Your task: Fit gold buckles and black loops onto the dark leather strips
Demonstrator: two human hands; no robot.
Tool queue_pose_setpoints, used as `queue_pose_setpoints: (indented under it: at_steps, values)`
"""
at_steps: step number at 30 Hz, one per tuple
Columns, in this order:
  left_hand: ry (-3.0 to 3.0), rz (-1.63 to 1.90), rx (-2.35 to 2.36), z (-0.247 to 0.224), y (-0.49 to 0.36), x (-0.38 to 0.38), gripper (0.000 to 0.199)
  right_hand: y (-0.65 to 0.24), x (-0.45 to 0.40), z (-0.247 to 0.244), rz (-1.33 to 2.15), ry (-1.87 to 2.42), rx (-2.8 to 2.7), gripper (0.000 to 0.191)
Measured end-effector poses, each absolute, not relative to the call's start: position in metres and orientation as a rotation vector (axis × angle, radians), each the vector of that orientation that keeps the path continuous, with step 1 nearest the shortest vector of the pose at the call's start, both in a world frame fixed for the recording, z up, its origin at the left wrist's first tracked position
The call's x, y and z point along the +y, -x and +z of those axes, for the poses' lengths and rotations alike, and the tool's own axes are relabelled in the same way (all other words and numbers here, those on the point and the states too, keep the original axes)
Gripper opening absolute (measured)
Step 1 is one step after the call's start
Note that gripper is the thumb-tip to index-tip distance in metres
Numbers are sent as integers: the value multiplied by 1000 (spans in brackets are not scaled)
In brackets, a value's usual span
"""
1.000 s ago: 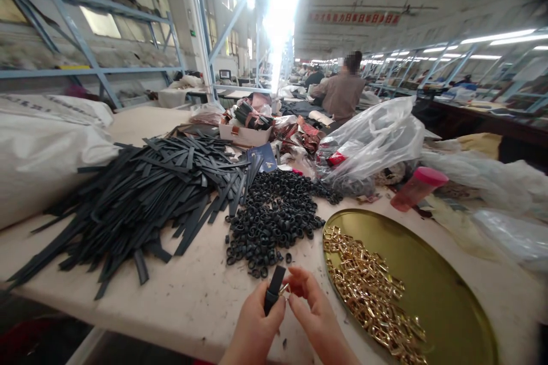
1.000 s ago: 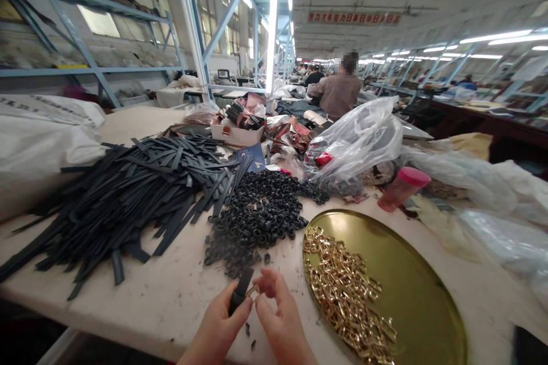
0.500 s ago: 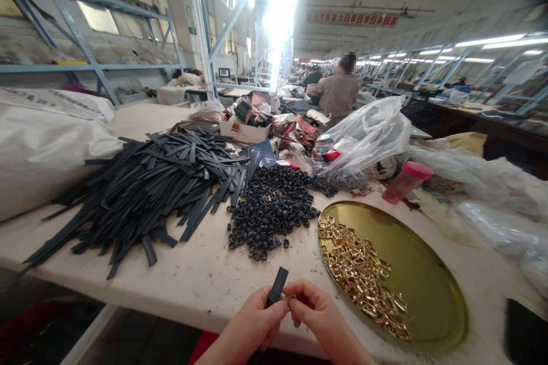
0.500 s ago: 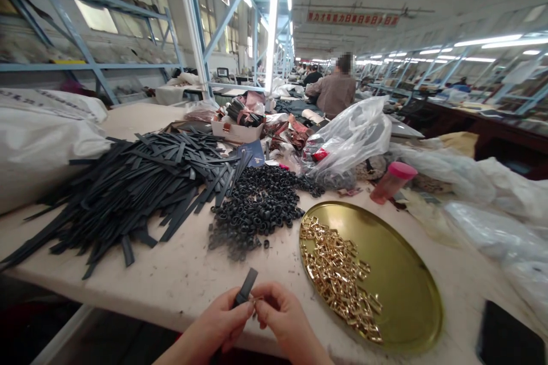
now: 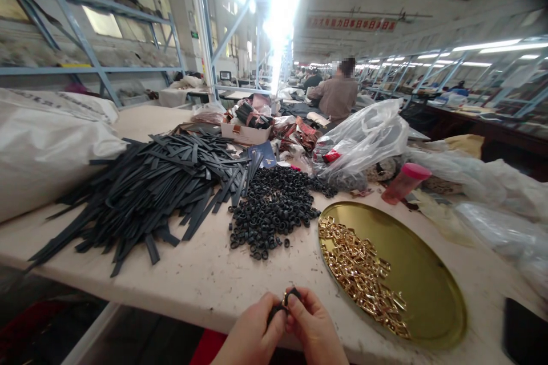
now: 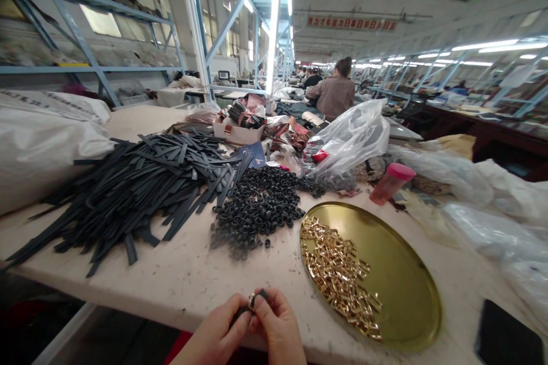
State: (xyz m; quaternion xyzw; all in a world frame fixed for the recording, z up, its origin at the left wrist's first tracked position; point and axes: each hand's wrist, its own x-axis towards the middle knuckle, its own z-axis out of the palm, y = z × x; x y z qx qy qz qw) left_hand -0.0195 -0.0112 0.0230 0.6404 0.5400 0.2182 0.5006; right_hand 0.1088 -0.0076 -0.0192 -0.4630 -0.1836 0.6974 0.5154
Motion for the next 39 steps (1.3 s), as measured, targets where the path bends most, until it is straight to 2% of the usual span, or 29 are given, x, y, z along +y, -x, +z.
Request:
queue_pose_setpoints:
  at_steps: [8, 15, 22, 24, 27, 31, 35, 39]
  values:
    - [-1301, 687, 1202, 6, 21, -8, 26, -106, -10, -24, 1588, 1186, -723, 37]
    - [-1045, 577, 1179, 1, 16, -2, 30, -108, -6, -20, 1691, 1220, -688, 33]
    - [-1207, 642, 1277, 2, 13, 1, 22, -119, -7, -27, 1147, 1387, -1332, 15]
    - [-1214, 601, 1292, 9, 13, 1, 20, -123, -5, -29, 1173, 1410, -1365, 12]
    - [-1167, 526, 1253, 19, 15, 2, 19, -126, 2, -28, 1385, 1431, -1244, 14]
    - [-1118, 456, 1216, 14, 16, 9, 29, -128, 13, -23, 1644, 1329, -1187, 17]
    - [-1041, 498, 1242, -1, 16, 21, 37, -128, 22, -18, 1517, 1367, -1357, 18]
    - [-1073, 495, 1219, 8, 19, 30, 29, -127, 36, -16, 1561, 1387, -1337, 16]
